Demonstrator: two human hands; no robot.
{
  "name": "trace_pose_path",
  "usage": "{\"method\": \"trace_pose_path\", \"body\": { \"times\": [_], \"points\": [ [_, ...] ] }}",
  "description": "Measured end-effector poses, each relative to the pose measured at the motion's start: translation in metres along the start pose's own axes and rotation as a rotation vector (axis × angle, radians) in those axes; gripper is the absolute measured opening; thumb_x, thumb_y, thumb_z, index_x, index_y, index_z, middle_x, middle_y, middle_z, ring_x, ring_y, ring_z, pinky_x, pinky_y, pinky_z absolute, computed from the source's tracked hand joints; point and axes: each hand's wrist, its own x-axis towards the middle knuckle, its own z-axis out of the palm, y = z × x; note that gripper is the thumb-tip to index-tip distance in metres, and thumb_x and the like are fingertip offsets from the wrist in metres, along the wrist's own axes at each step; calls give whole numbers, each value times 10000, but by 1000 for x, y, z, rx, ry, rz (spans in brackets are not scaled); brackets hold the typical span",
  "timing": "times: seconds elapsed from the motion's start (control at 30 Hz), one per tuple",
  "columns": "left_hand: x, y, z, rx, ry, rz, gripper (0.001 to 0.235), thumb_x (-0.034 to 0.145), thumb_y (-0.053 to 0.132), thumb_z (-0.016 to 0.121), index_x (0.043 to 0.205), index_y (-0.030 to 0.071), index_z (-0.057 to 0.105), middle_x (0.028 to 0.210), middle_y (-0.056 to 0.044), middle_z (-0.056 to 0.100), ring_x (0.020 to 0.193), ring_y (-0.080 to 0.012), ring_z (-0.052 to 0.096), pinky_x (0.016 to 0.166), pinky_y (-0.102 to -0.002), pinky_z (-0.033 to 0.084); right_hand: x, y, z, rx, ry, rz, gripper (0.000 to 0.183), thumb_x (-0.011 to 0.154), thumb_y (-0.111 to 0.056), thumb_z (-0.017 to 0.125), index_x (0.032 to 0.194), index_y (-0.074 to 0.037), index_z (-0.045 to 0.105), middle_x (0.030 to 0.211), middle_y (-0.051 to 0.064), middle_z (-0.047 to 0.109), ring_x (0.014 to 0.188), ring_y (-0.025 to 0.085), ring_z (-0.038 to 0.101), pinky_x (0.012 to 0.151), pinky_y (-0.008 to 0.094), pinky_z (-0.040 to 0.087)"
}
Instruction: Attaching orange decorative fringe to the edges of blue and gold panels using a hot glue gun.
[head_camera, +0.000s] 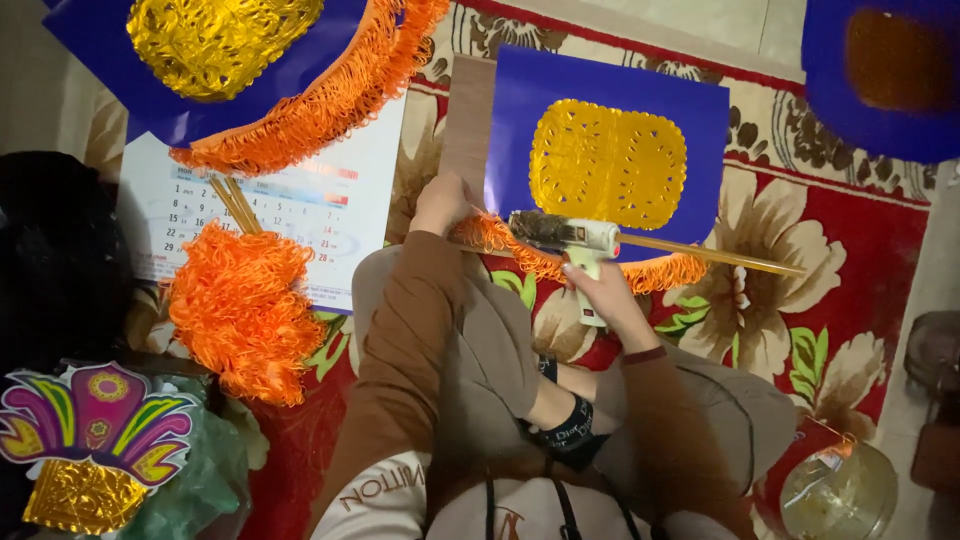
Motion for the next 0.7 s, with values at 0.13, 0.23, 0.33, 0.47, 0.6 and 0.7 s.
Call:
{"method": "trace_pose_path", "body": {
  "times": [0.13,0.23,0.33,0.47,0.6,0.7],
  "points": [
    [-24,21,-25,-39,-54,-33,167,780,216,769,907,108,772,960,-224,725,1014,-454,674,838,-533,559,3,1,-4,-53,-22,14,268,863,-297,782,748,-67,706,676,23,646,615,133,542,661,318,466],
    [-18,20,-21,-62,-74,-63,214,787,220,777,954,87,764,986,-231,720,1016,-460,673,846,-565,548,0,-13,-6,-91,-35,38,253,856,-287,775,805,-43,731,735,33,685,660,142,573,700,321,481],
    [-25,26,-26,-57,-56,-67,217,790,224,773,957,86,762,981,-238,714,1006,-465,676,824,-583,552,4,-11,-4,-129,-33,31,274,836,-276,790,849,-7,742,759,102,714,682,173,600,721,350,485],
    [-32,32,-33,-49,-43,-67,234,776,208,786,957,63,759,975,-250,714,1001,-482,673,835,-583,549,6,-13,-3,-173,-40,27,318,845,-283,780,902,26,737,804,153,731,724,206,640,757,380,494],
    [-33,33,-35,-69,-51,-68,243,822,180,748,995,10,741,1003,-289,700,1025,-506,657,860,-606,535,15,-11,-3,-218,-48,-10,361,851,-284,777,971,53,727,863,201,726,779,273,663,800,429,488],
    [-33,34,-35,-62,-35,-64,237,821,174,747,989,8,743,1003,-290,701,1025,-501,661,860,-600,537,25,-4,-1,-202,-46,-17,369,857,-300,777,988,41,727,870,185,724,780,273,664,799,423,487]
  ]
}}
